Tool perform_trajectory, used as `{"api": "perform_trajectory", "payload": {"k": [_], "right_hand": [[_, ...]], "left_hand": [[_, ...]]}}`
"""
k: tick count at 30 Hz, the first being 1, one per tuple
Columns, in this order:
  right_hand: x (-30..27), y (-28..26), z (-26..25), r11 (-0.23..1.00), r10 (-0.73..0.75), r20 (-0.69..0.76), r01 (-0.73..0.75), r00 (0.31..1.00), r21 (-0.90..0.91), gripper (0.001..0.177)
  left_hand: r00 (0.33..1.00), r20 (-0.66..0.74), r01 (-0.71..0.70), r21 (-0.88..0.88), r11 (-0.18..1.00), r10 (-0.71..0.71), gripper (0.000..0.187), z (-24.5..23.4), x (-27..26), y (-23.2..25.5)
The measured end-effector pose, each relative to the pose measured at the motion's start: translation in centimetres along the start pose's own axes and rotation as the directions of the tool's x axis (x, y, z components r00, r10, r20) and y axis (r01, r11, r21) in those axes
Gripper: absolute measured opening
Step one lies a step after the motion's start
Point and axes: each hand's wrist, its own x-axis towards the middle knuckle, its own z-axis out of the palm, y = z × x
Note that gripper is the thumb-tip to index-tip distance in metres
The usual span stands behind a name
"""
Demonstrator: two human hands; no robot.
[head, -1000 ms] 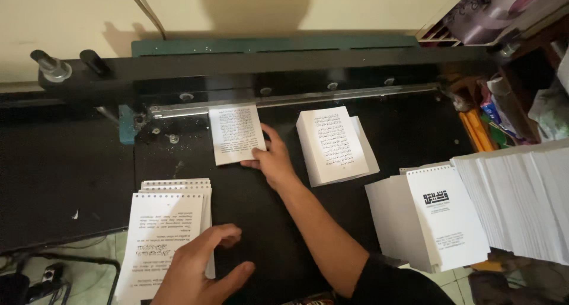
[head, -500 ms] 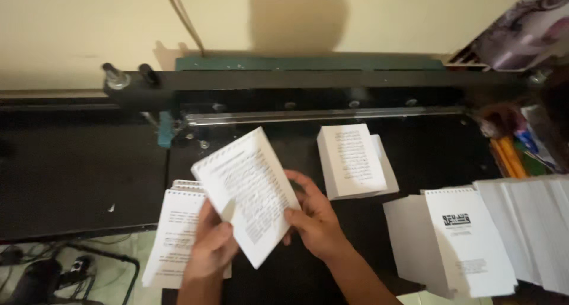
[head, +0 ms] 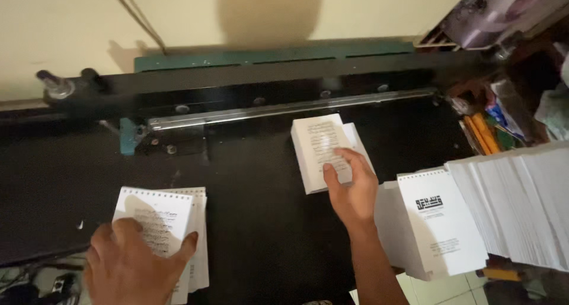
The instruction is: The person assembles spiral-bound notebooks by hand. They pick up a stack of printed pages and a cover sheet, align them, and place them into a binding machine to secure the spiral binding. The finished notebooks are then stacked on the table.
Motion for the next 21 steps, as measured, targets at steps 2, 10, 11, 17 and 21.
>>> {"api": "perform_trajectory", "payload": {"k": [2,10,11,17,21], "right_hand": [[0.2,2.5,-0.1,0.967,0.145,0.01,-0.139,0.989,-0.214,0.05],[-0.2,5.4,-0.2,0.948,0.256,0.028,-0.245,0.966,-0.201,0.063],[-0.1,5.3,-0.3,0.938,0.299,0.024,-0.289,0.954,-0.191,0.064],[-0.1,5.5,-0.6,0.963,0.21,-0.01,-0.208,0.978,-0.17,0.054],[0.4,4.8,-0.9,0.976,0.191,-0.043,-0.194,0.981,-0.094,0.038]], "left_hand": [[0.98,-0.187,0.141,0.401,0.905,-0.07,0.1,4.7,0.7,-0.7],[0.958,-0.284,0.008,0.149,0.989,0.035,0.112,5.1,0.4,0.6],[0.966,-0.243,-0.071,0.084,0.994,0.09,0.11,4.6,0.7,1.0],[0.852,0.009,-0.337,-0.754,0.563,0.523,0.062,6.4,-0.2,14.2],[0.822,0.135,-0.082,-0.933,0.349,0.553,0.063,6.2,-0.3,20.1]]}}
